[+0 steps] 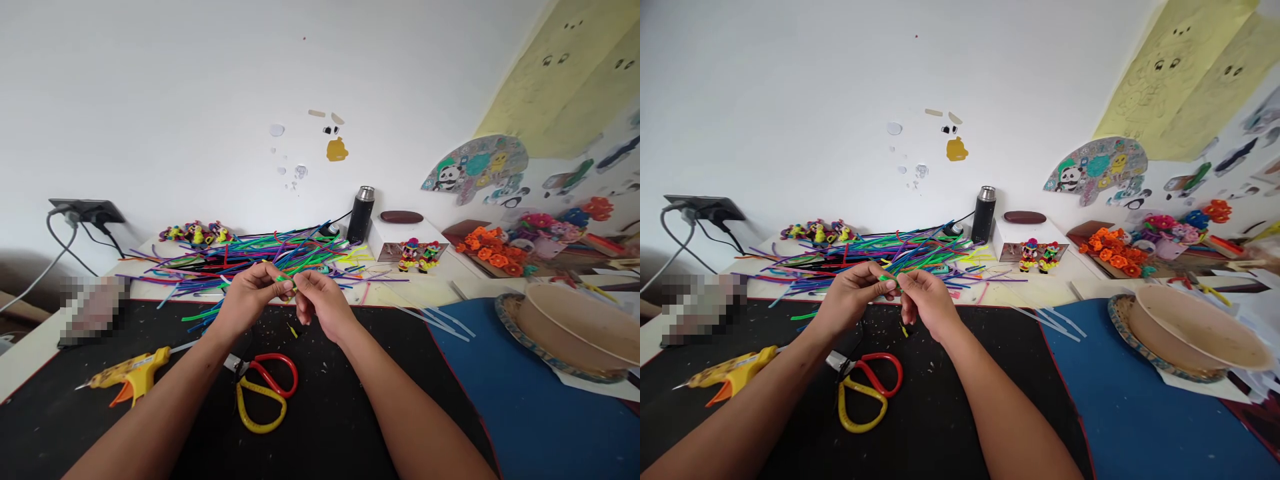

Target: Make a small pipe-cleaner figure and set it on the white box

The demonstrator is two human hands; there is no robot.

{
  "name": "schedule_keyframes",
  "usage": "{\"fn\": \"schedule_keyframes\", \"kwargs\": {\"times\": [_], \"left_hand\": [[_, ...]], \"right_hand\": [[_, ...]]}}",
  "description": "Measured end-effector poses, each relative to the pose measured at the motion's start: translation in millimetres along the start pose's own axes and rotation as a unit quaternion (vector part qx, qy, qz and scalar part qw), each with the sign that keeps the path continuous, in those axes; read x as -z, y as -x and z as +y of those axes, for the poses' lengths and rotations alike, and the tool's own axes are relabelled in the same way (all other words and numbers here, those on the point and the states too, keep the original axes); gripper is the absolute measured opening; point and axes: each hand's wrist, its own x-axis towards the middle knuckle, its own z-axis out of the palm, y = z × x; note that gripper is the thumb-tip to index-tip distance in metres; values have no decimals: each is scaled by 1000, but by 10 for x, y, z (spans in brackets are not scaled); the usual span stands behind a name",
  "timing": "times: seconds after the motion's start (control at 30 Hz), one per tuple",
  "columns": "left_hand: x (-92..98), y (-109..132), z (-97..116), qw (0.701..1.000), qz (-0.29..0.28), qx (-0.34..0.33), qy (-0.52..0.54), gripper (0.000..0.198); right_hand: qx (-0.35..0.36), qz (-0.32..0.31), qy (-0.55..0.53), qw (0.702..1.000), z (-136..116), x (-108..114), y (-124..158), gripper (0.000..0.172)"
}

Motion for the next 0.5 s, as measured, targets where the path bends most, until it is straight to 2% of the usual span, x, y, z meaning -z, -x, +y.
{"fn": "schedule_keyframes", "kwargs": {"times": [0.17,0.33,0.5], "left_hand": [[-70,-7,-69,998,31,18,56,36],[-55,-15,-46,996,-10,58,73,35],[36,-36,51,996,-32,61,65,37]], "right_hand": [[55,12,81,995,7,7,6,41],[33,8,60,998,-5,18,2,40],[9,-7,56,998,-59,-1,21,42]]}}
